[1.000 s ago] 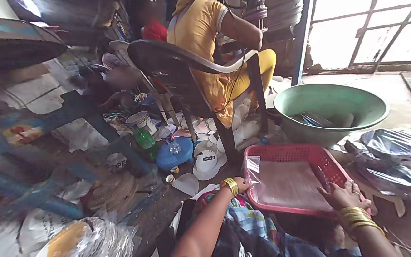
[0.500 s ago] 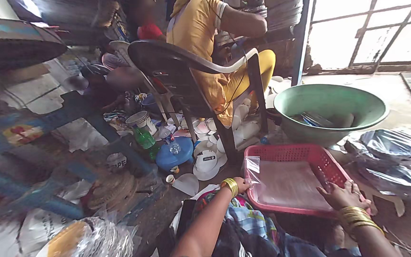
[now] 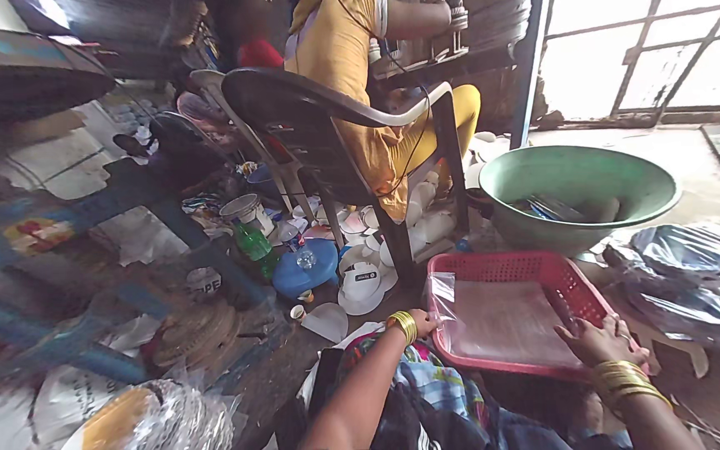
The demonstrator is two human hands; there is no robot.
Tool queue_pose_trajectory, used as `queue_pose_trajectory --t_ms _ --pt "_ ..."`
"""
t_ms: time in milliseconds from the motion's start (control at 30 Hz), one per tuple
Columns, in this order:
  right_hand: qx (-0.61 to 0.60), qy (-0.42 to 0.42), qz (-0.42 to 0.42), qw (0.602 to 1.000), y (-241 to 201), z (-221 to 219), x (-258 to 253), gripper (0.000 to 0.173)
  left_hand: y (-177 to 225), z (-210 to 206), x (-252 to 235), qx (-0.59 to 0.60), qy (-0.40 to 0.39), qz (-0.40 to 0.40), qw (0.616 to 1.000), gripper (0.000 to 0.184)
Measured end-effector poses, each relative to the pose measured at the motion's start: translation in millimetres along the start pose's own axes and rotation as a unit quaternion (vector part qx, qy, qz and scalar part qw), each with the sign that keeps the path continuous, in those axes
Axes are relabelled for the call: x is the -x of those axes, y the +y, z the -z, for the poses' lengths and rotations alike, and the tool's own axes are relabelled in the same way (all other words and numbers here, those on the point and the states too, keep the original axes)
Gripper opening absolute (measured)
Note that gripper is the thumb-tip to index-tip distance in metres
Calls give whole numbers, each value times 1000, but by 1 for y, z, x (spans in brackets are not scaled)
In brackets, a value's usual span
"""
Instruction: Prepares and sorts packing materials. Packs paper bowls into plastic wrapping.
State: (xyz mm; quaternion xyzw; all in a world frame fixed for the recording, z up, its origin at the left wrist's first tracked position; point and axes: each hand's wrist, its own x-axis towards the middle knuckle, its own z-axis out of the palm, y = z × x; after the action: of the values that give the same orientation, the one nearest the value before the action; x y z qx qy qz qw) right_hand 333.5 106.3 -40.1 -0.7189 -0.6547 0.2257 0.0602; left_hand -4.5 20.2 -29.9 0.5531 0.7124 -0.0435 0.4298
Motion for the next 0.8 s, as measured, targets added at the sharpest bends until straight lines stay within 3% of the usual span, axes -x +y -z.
queue_pose_trajectory --t_ms 800 --pt "4 -6 3 1000 0 1 0 66 1 1 1 0 -2 0 1000 63"
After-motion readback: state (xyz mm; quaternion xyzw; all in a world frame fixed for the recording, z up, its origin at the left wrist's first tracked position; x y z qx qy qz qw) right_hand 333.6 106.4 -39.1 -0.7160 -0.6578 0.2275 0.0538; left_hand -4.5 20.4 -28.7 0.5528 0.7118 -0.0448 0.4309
